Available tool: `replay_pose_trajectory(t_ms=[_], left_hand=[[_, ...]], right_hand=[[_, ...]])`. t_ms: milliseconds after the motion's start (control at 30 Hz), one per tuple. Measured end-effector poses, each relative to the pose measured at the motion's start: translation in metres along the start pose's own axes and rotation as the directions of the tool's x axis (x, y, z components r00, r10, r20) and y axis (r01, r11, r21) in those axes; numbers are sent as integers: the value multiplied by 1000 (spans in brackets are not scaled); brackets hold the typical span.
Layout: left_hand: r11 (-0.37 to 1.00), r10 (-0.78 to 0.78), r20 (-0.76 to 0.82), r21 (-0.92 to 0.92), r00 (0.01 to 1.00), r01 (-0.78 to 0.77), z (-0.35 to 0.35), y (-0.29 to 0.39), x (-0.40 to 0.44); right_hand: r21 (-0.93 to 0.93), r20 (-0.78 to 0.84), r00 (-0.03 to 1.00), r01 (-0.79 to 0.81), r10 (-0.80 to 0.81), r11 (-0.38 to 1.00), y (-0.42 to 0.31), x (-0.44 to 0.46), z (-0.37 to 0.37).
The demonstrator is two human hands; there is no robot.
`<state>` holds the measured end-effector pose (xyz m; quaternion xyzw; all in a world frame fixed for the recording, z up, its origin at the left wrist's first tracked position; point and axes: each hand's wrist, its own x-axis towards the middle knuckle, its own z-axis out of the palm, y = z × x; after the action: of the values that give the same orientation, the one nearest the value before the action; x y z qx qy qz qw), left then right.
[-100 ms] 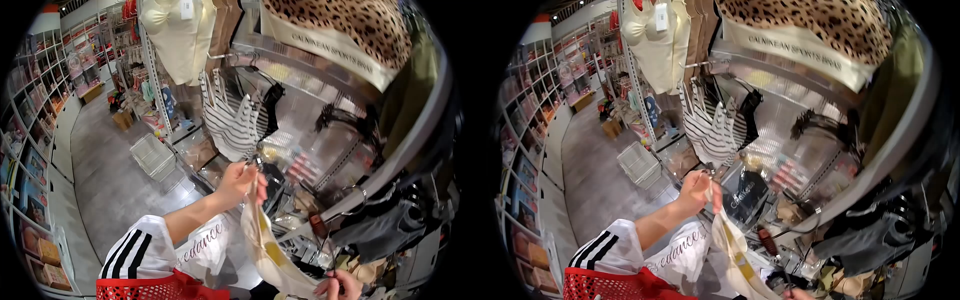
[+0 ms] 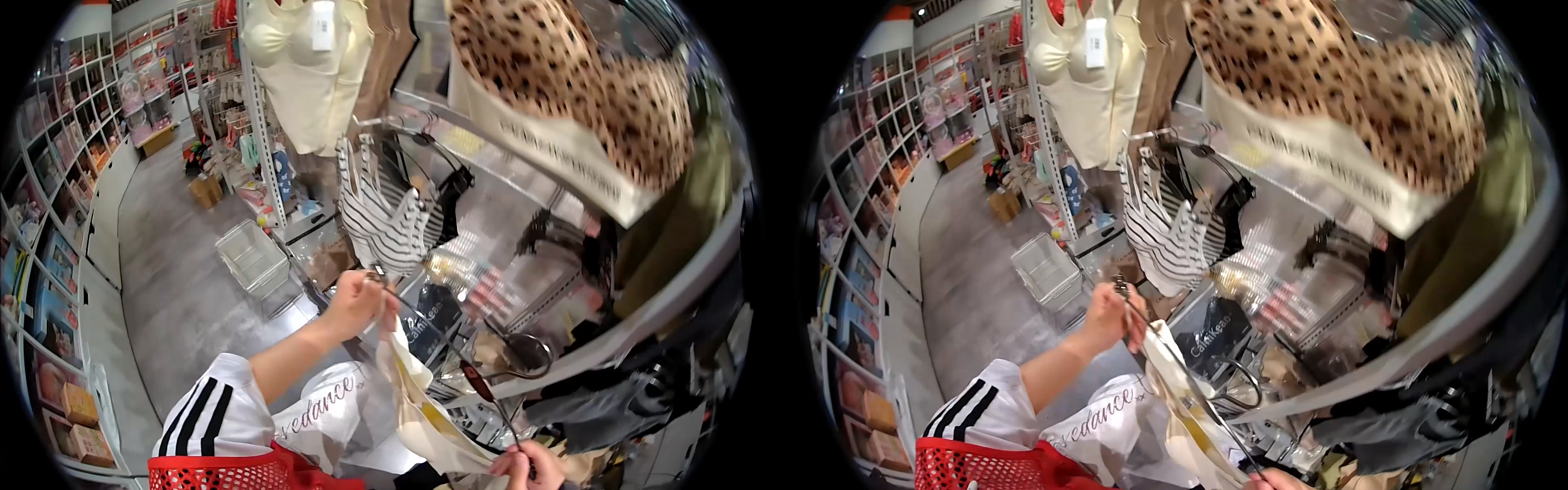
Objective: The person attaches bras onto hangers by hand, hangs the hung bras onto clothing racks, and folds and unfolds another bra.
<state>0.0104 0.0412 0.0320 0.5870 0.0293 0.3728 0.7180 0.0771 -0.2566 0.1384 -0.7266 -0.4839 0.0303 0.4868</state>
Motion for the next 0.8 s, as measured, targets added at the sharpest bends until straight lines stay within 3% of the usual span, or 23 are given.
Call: replay_pose_trajectory(t_ms=[67, 133, 200, 233, 267, 300, 333, 433, 467, 500, 533, 567, 600, 633, 700, 733, 767, 800], left_hand=[[993, 8, 47, -121, 999, -2, -37, 42, 6], [985, 133, 181, -133, 974, -110, -68, 98, 31], [971, -89, 200, 237, 976, 40, -92, 162, 44], [963, -121, 158, 257, 980, 77, -97, 187, 49], [955, -158, 118, 269, 980, 122, -102, 208, 53], [929, -213, 53, 321, 976, 186, -112, 232, 61], [902, -264, -9, 352, 965, 250, -125, 249, 65], [756, -456, -112, 475, 883, 451, -167, 321, 98], [693, -520, -126, 516, 844, 504, -184, 341, 115], [691, -558, -105, 492, 823, 530, -203, 363, 132], [688, -591, -6, 517, 806, 508, -231, 369, 145], [571, -586, -48, 684, 809, 454, -274, 354, 151], [693, -550, 84, 601, 831, 398, -283, 375, 169], [738, -464, 13, 558, 886, 379, -298, 379, 178], [841, -437, -176, 267, 882, 470, -327, 374, 195], [909, -350, -174, 174, 920, 378, -346, 366, 207], [946, -289, -325, 44, 901, 320, -333, 378, 221], [957, -276, -332, -12, 902, 289, -344, 373, 235]], right_hand=[[317, 28, 955, -290, 296, 903, -24, 32, 14], [489, 36, 960, -260, 279, 832, -64, 82, 25], [340, 70, 979, -204, 191, 918, -118, 137, 16], [388, 106, 955, -297, 278, 873, -138, 159, 16], [521, 28, 963, -242, 267, 818, -136, 178, 21], [555, 109, 961, -270, 253, 787, -156, 203, 17], [571, 186, 953, -303, 240, 763, -184, 229, 14], [629, 127, 918, -367, 375, 685, -255, 298, 41], [569, 141, 935, -345, 324, 747, -268, 320, 51], [597, 114, 921, -363, 372, 715, -286, 338, 60], [522, 103, 925, -363, 366, 771, -297, 359, 69], [557, 72, 933, -331, 353, 761, -308, 380, 82], [570, 81, 931, -336, 356, 749, -321, 400, 91], [622, 114, 940, -320, 321, 715, -325, 420, 99], [617, 131, 947, -311, 295, 723, -342, 459, 115], [598, 125, 957, -282, 260, 750, -348, 479, 121], [598, 144, 957, -287, 252, 748, -349, 500, 125], [587, 155, 963, -270, 222, 763, -351, 521, 130]])
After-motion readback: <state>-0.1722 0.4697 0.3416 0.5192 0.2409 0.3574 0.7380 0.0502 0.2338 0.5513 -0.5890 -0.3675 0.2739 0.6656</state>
